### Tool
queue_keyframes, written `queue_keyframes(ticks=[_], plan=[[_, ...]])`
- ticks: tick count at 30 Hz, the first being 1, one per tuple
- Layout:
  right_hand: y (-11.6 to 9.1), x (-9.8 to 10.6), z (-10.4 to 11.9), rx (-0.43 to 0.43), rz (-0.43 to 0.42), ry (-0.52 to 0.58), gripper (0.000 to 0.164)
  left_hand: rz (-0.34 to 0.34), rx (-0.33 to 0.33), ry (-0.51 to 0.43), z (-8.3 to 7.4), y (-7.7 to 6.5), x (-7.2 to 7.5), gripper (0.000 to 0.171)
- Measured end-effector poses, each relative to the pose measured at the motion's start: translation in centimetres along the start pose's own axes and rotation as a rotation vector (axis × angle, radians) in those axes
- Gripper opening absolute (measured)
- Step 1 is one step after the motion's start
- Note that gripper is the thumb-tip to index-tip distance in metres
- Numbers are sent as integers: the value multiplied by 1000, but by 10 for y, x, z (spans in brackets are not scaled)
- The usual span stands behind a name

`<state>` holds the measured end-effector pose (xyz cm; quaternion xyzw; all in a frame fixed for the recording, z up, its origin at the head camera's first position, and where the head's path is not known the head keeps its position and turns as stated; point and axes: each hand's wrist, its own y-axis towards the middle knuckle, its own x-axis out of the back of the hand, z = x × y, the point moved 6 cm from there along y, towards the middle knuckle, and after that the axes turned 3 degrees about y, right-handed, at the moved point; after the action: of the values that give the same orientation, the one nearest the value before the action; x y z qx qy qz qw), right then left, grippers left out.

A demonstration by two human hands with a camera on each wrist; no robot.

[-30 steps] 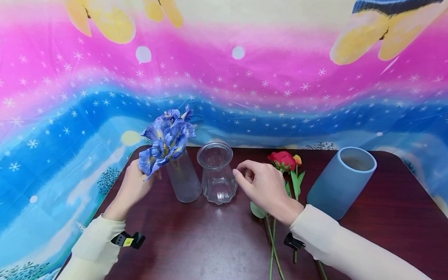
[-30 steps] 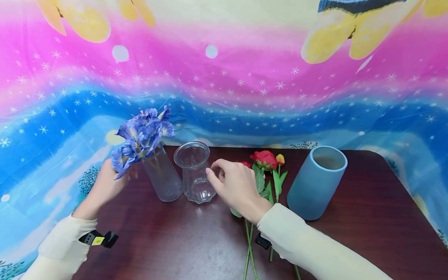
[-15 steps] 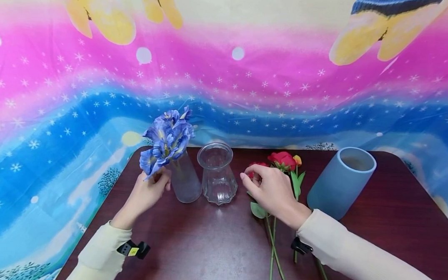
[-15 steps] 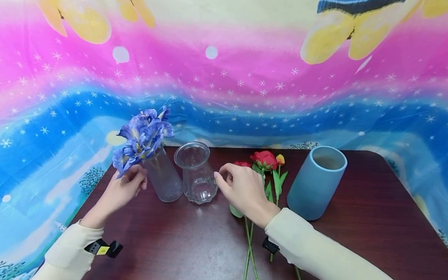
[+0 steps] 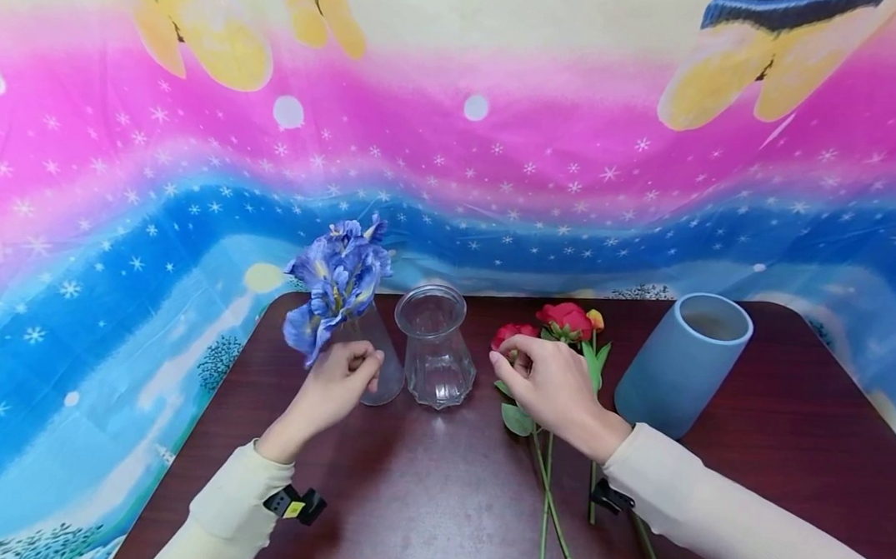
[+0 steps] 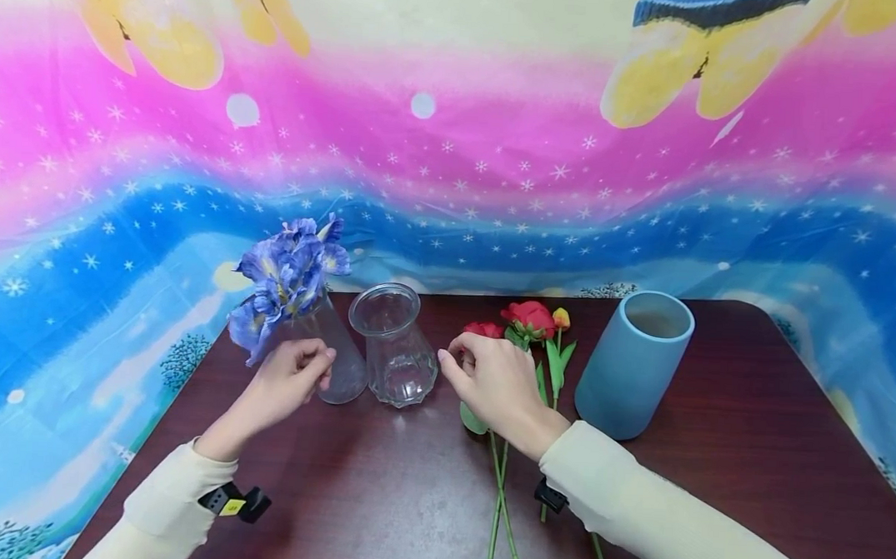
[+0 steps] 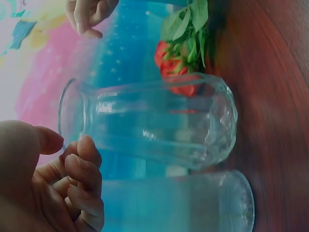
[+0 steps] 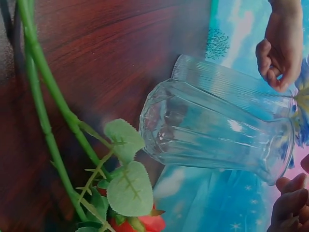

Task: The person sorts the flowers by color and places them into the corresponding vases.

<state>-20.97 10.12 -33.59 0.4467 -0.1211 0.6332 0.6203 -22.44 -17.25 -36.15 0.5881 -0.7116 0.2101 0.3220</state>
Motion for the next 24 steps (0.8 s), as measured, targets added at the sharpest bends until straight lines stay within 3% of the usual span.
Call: queue_keyframes(ticks=[5,14,24], plan=[[-2,0,-3,-1,5,-7,14,-8,-17,-21,-7,4,-8,37],[-7,-2,-11,-24,31,1,14,-19,-68,-70,-21,11,-8,39],[-13,-1,-24,-42,26,-21,14,-117,-97,-27,-28,20,-4,44]])
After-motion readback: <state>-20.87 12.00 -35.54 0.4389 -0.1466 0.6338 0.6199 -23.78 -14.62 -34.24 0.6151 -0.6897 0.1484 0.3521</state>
